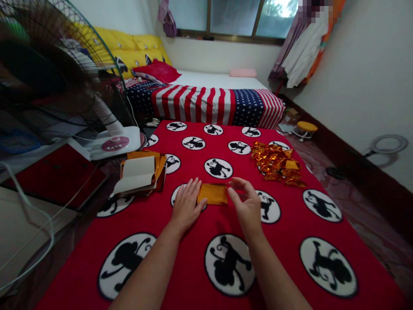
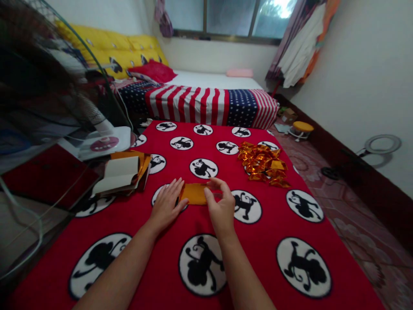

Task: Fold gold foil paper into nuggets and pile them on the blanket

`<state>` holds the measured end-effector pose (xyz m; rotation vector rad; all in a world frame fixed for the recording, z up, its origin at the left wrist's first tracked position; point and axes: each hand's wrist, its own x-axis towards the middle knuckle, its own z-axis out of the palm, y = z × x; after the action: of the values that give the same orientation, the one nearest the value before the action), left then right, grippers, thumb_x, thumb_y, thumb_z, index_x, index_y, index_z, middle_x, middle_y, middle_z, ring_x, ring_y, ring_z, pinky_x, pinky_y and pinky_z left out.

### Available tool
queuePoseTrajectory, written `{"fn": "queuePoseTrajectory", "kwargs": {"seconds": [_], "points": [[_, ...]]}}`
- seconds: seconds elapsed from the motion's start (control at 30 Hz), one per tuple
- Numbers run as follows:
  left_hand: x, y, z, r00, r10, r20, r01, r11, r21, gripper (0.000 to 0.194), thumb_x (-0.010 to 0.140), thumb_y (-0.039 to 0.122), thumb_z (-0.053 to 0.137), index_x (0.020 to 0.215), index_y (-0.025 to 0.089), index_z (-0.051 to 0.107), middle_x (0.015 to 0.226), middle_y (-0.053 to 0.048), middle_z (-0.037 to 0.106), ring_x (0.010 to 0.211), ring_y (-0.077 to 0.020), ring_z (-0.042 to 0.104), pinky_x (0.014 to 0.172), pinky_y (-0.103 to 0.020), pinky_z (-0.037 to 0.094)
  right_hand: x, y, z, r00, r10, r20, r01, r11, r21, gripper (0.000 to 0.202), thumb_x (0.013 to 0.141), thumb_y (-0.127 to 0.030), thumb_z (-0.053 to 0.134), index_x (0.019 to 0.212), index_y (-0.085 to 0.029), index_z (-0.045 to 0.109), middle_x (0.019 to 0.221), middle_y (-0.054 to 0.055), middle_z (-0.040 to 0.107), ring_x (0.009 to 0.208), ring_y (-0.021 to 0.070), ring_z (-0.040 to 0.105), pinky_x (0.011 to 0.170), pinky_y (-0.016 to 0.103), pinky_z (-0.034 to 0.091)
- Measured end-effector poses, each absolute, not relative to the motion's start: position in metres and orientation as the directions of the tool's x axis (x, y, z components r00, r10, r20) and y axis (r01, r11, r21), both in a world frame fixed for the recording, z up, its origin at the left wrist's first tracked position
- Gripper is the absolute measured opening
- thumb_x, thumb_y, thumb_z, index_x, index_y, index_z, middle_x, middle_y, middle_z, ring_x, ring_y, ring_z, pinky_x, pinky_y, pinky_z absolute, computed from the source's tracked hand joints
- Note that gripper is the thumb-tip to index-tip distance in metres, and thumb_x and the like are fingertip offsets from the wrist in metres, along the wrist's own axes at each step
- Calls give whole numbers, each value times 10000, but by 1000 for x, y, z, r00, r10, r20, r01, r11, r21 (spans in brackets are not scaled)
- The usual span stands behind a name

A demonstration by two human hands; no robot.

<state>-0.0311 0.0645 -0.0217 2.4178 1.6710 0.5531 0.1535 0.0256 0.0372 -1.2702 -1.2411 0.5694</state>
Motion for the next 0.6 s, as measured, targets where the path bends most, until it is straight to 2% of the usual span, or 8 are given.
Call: {"fn": "queuePoseTrajectory", "kwargs": {"seconds": [0.1, 0.2, 0.3, 0.4, 0.5, 0.6], "points": [[-32, 66, -21, 276, 929, 248, 845, -357, 397, 697, 880, 417, 532, 1480, 163, 284, 1503, -126, 401, 1405, -260, 342, 1153, -467, 270, 161, 51, -7, 291, 855, 430, 575, 203, -792, 412, 802, -288, 629, 1201, -203, 572, 1192, 119, 605, 1144, 282, 535, 992, 491, 423], [-32, 67, -19, 215, 938, 273, 821, -325, 469, 788, 809, 401, 634, 1475, 179, 277, 1472, -127, 445, 1350, -270, 422, 1127, -460, 318, 165, 57, -25, 221, 876, 428, 646, 197, -737, 602, 784, -316, 655, 1345, -203, 467, 1271, 128, 581, 1190, 289, 508, 1034, 504, 376], [-32, 67, -17, 168, 945, 282, 797, -298, 525, 754, 755, 360, 693, 1419, 204, 371, 1423, -103, 506, 1297, -266, 478, 1104, -448, 358, 165, 55, -27, 209, 906, 367, 626, 165, -762, 670, 769, -343, 681, 1381, -228, 432, 1181, 103, 642, 1120, 287, 560, 995, 503, 402], [-33, 68, -17, 162, 937, 309, 768, -317, 556, 564, 736, 319, 708, 1264, 213, 540, 1349, -74, 576, 1265, -255, 508, 1088, -428, 384, 164, 54, -28, 230, 914, 334, 536, 168, -827, 654, 755, -345, 693, 1358, -244, 461, 1104, 81, 669, 1057, 266, 603, 966, 469, 436], [-35, 69, -17, 213, 917, 336, 748, -374, 548, 353, 732, 291, 710, 1075, 222, 662, 1299, -42, 616, 1243, -248, 524, 1067, -416, 405, 165, 54, -31, 209, 918, 336, 478, 204, -854, 598, 740, -321, 693, 1309, -257, 520, 1066, 62, 677, 993, 238, 624, 927, 424, 470], [-35, 72, -17, 239, 907, 348, 743, -402, 535, 270, 730, 281, 709, 998, 243, 708, 1255, -19, 644, 1216, -242, 540, 1041, -409, 425, 167, 55, -30, 161, 927, 337, 487, 222, -844, 459, 716, -290, 695, 1169, -259, 627, 999, 41, 690, 930, 225, 628, 865, 391, 498]]}}
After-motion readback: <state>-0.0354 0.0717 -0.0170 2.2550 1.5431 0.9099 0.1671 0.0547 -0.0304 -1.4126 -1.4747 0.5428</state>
